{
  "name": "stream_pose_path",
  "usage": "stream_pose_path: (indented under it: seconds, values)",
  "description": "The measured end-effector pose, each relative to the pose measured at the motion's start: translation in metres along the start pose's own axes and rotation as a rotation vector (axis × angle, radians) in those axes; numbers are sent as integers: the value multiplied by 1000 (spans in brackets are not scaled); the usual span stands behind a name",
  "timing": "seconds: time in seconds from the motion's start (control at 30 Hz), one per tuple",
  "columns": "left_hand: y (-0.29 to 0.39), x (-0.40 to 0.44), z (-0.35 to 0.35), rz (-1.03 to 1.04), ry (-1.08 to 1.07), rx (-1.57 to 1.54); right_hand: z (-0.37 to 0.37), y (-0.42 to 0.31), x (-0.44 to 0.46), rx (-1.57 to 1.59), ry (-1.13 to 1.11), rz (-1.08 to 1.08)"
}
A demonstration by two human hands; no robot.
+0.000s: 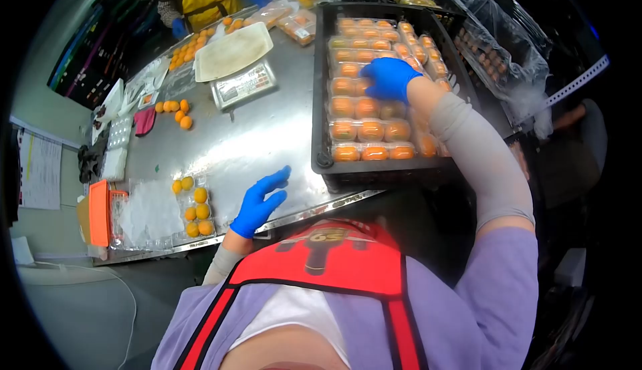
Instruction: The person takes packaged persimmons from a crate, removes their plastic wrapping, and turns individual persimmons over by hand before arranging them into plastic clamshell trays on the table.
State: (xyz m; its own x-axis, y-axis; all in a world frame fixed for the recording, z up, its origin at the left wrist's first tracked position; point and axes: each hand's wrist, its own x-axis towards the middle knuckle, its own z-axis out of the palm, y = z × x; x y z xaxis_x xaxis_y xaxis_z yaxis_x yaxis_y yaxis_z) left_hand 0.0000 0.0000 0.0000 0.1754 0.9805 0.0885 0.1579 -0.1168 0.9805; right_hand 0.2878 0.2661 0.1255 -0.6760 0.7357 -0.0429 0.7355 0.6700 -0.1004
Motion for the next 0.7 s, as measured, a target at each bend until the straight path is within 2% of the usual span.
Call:
stream_pose_path:
  seconds: [0.07, 0.1, 0.17, 0.3, 0.37, 0.43, 0.5, 0.7]
  values:
    - [-10, -11, 7, -105, 95, -74, -11, 4, -5, -100, -88, -17]
    - [-5, -27, -36, -151, 91, 7, 10, -17, 18, -14, -55, -31]
    - [-19, -28, -23, -207, 215, -185, 2, -9, 22, -131, -109, -37]
    - [-28, -30, -9, -173, 274, -197, -3, -13, 26, -175, -109, -45]
    - [-14, -25, -4, -214, 245, -137, -9, -19, 27, -228, -202, -49]
    - [-8, -20, 2, -263, 213, -101, -4, -16, 27, -197, -189, -105]
    - [-9, -15, 10, -178, 227, -85, 8, -8, 27, -78, -114, -221]
    - [-6, 1, 30, -240, 230, -140, 3, -18, 34, -53, -211, -184]
